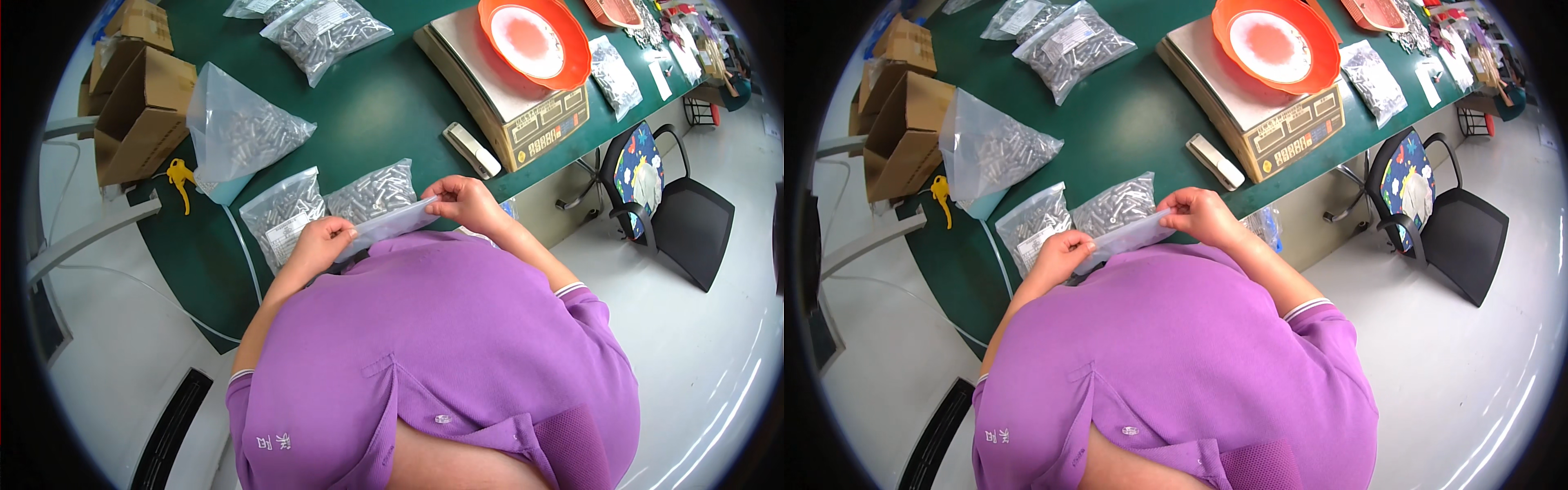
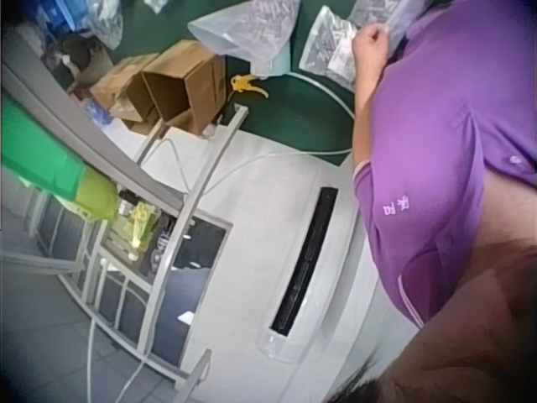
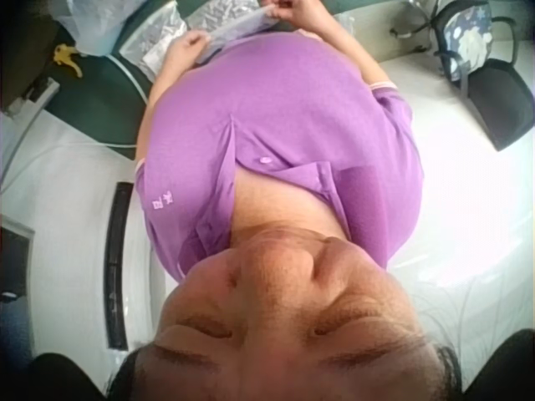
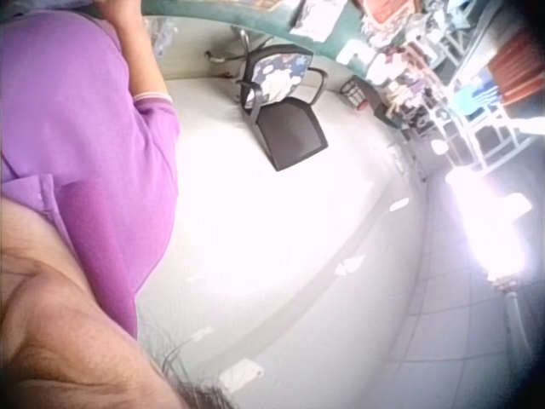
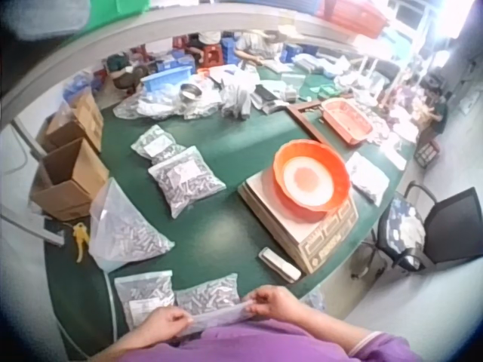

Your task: The person fills clear plastic bags with small metal parts from a larger bulk bag. They use a handheld heat sealer to close each bag and then place a printed label on the sealed package. The process is repeated for multiple bags on a green workbench.

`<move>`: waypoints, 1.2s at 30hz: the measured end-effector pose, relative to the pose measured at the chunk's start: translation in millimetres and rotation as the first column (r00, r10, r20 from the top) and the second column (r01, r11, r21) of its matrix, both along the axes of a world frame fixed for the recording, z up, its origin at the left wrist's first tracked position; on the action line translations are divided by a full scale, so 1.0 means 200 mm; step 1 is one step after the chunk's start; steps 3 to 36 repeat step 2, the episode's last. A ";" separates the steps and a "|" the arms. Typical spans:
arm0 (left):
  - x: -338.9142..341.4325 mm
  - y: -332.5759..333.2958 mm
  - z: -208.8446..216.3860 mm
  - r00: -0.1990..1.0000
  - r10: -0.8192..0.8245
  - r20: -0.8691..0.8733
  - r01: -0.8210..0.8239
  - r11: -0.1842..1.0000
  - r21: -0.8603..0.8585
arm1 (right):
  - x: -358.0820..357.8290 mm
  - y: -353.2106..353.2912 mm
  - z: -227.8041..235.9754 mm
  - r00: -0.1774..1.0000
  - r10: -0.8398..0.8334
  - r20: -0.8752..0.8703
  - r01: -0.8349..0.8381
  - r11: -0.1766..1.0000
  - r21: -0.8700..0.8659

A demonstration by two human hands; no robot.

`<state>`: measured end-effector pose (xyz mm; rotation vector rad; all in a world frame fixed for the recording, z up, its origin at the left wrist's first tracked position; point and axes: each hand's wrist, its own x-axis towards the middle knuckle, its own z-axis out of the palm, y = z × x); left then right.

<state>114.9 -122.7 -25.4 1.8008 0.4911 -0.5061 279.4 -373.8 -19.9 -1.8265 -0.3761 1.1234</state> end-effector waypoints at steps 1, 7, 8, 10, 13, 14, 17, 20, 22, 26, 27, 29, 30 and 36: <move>0.00 0.00 0.01 1.000 0.001 0.011 -0.001 1.000 0.005 | 0.00 0.00 0.00 1.000 0.016 -0.011 -0.016 1.000 -0.010; 0.00 0.00 0.01 1.000 0.000 0.013 0.000 1.000 0.006 | 0.00 0.00 -0.02 1.000 0.013 0.010 -0.013 1.000 0.005; 0.00 0.00 0.01 1.000 0.000 0.013 0.000 1.000 0.006 | 0.00 0.00 -0.02 1.000 0.013 0.010 -0.013 1.000 0.005; 0.00 0.00 0.01 1.000 0.000 0.013 0.000 1.000 0.006 | 0.00 0.00 -0.02 1.000 0.013 0.010 -0.013 1.000 0.005; 0.00 0.00 0.01 1.000 0.000 0.013 0.000 1.000 0.006 | 0.00 0.00 -0.02 1.000 0.013 0.010 -0.013 1.000 0.005; 0.00 0.00 0.01 1.000 0.000 0.013 0.000 1.000 0.006 | 0.00 0.00 -0.02 1.000 0.013 0.010 -0.013 1.000 0.005; 0.00 0.00 0.01 1.000 0.000 0.013 0.000 1.000 0.006 | 0.00 0.00 -0.02 1.000 0.013 0.010 -0.013 1.000 0.005; 0.00 0.00 0.01 1.000 0.000 0.013 0.000 1.000 0.006 | 0.00 0.00 -0.02 1.000 0.013 0.010 -0.013 1.000 0.005; 0.00 0.00 0.01 1.000 0.000 0.013 0.000 1.000 0.006 | 0.00 0.00 -0.02 1.000 0.013 0.010 -0.013 1.000 0.005; 0.00 0.00 0.01 1.000 0.000 0.013 0.000 1.000 0.006 | 0.00 0.00 -0.02 1.000 0.013 0.010 -0.013 1.000 0.005; 0.00 0.00 0.01 1.000 0.000 0.013 0.000 1.000 0.006 | 0.00 0.00 -0.02 1.000 0.013 0.010 -0.013 1.000 0.005; 0.00 0.00 0.01 1.000 0.000 0.013 0.000 1.000 0.006 | 0.00 0.00 -0.02 1.000 0.013 0.010 -0.013 1.000 0.005; 0.00 0.00 0.01 1.000 0.000 0.013 0.000 1.000 0.006 | 0.00 0.00 -0.02 1.000 0.013 0.010 -0.013 1.000 0.005; 0.00 0.00 0.01 1.000 0.000 0.013 0.000 1.000 0.006 | 0.00 0.00 -0.02 1.000 0.013 0.010 -0.013 1.000 0.005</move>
